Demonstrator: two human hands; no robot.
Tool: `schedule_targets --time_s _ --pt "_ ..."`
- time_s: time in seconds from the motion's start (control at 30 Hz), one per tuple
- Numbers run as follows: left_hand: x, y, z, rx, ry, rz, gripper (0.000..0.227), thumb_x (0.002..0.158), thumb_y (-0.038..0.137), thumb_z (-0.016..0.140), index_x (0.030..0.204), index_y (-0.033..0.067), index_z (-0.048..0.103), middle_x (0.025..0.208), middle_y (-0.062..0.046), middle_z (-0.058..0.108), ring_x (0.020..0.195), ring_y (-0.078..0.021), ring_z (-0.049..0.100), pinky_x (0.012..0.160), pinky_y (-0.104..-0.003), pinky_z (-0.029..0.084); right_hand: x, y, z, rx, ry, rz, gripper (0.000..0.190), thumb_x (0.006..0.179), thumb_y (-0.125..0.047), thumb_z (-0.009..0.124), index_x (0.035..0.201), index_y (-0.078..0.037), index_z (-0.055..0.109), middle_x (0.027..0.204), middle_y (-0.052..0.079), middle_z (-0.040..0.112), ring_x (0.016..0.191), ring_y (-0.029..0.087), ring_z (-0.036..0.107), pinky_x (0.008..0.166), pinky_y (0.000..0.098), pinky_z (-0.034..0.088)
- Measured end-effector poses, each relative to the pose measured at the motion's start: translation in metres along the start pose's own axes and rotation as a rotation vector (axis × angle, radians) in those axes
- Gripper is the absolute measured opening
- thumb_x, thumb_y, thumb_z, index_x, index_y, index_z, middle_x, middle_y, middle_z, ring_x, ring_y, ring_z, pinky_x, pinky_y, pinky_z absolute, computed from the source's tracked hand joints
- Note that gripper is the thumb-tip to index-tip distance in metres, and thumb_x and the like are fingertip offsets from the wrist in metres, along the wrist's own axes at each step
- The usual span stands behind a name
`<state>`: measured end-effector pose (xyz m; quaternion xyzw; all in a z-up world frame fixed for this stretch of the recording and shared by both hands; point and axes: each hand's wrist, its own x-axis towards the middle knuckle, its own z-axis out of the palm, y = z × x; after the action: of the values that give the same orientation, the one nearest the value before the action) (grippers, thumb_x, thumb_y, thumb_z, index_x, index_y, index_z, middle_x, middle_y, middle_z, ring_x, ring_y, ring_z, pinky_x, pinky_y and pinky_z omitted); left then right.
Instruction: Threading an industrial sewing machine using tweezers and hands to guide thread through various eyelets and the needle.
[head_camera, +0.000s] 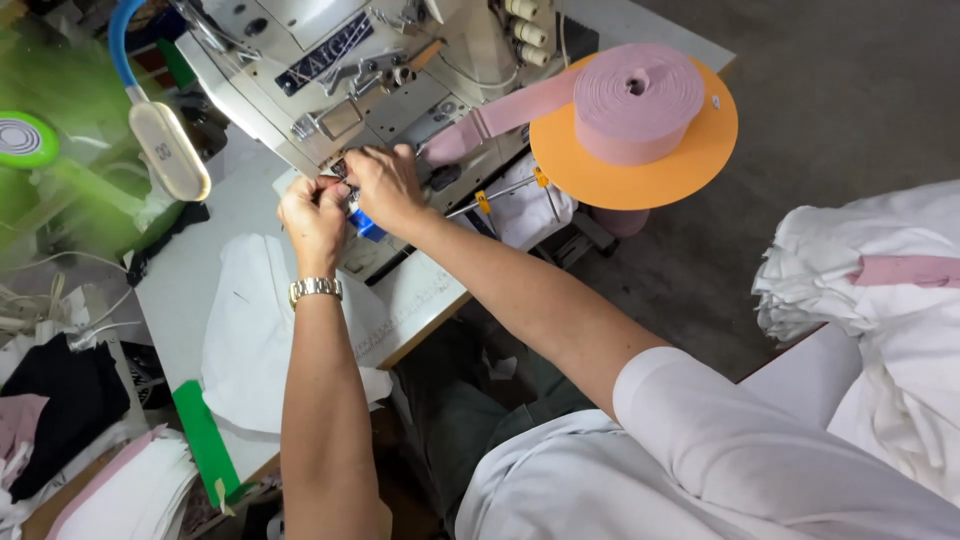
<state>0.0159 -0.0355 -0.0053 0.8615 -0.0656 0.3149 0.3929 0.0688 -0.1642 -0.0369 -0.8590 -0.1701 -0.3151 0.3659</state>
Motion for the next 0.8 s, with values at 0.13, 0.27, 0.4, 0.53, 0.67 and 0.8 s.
schedule_targets --time_s 0.13,0.27,0.4,0.53,0.67,0.8 --pt "-0.003 -0.005 -0.004 0.01 0.041 0.072 0.012 0.087 0.011 0.087 0.085 0.0134 0.076 0.078 -0.013 0.066 0.081 -0.0379 0.069 0.079 -0.043 0.055 -0.006 -0.009 -0.007 0.055 -0.057 0.009 0.012 0.094 -0.021 0.064 0.085 -0.015 0.058 0.077 0.004 0.063 0.078 0.033 0.068 0.073 0.0462 0.044" --pt "0.001 -0.01 -0.006 -0.013 0.04 0.133 0.017 0.089 0.013 0.088 0.081 0.0132 0.072 0.081 -0.009 0.062 0.083 -0.0335 0.066 0.082 -0.039 0.054 -0.009 -0.012 -0.004 0.011 -0.072 -0.004 0.012 0.092 -0.019 0.066 0.087 -0.011 0.058 0.081 0.009 0.063 0.081 0.037 0.068 0.072 0.0489 0.046" --pt "0.004 -0.018 0.001 -0.132 0.07 0.087 0.019 0.086 0.011 0.087 0.077 0.0086 0.071 0.079 -0.012 0.063 0.079 -0.0329 0.066 0.08 -0.039 0.054 -0.01 -0.017 0.005 0.005 0.21 -0.133 0.023 0.084 -0.022 0.072 0.078 -0.014 0.051 0.071 0.003 0.053 0.072 0.032 0.062 0.071 0.0435 0.044" --pt "0.011 -0.04 0.011 -0.194 0.079 0.031 0.019 0.083 0.01 0.087 0.073 0.0082 0.071 0.074 -0.01 0.064 0.073 -0.0265 0.066 0.076 -0.036 0.054 -0.008 -0.019 0.011 -0.05 0.365 -0.15 0.025 0.082 -0.02 0.073 0.079 -0.018 0.048 0.069 0.001 0.048 0.071 0.026 0.058 0.076 0.0394 0.042" --pt "0.014 -0.055 0.015 -0.18 0.055 -0.01 0.019 0.082 0.011 0.087 0.072 0.0096 0.071 0.072 -0.008 0.063 0.072 -0.0259 0.065 0.08 -0.034 0.052 -0.009 -0.026 0.008 -0.033 0.351 -0.122 0.028 0.084 -0.019 0.072 0.077 -0.019 0.046 0.067 -0.003 0.046 0.068 0.022 0.057 0.077 0.0364 0.039" --pt "0.011 -0.049 0.011 -0.088 0.026 -0.027 0.018 0.082 0.015 0.088 0.072 0.0126 0.073 0.072 -0.004 0.064 0.075 -0.0288 0.067 0.083 -0.034 0.049 -0.011 -0.021 0.014 -0.068 0.305 -0.101 0.026 0.079 -0.013 0.073 0.076 -0.02 0.048 0.066 -0.004 0.047 0.068 0.022 0.057 0.077 0.0372 0.038"
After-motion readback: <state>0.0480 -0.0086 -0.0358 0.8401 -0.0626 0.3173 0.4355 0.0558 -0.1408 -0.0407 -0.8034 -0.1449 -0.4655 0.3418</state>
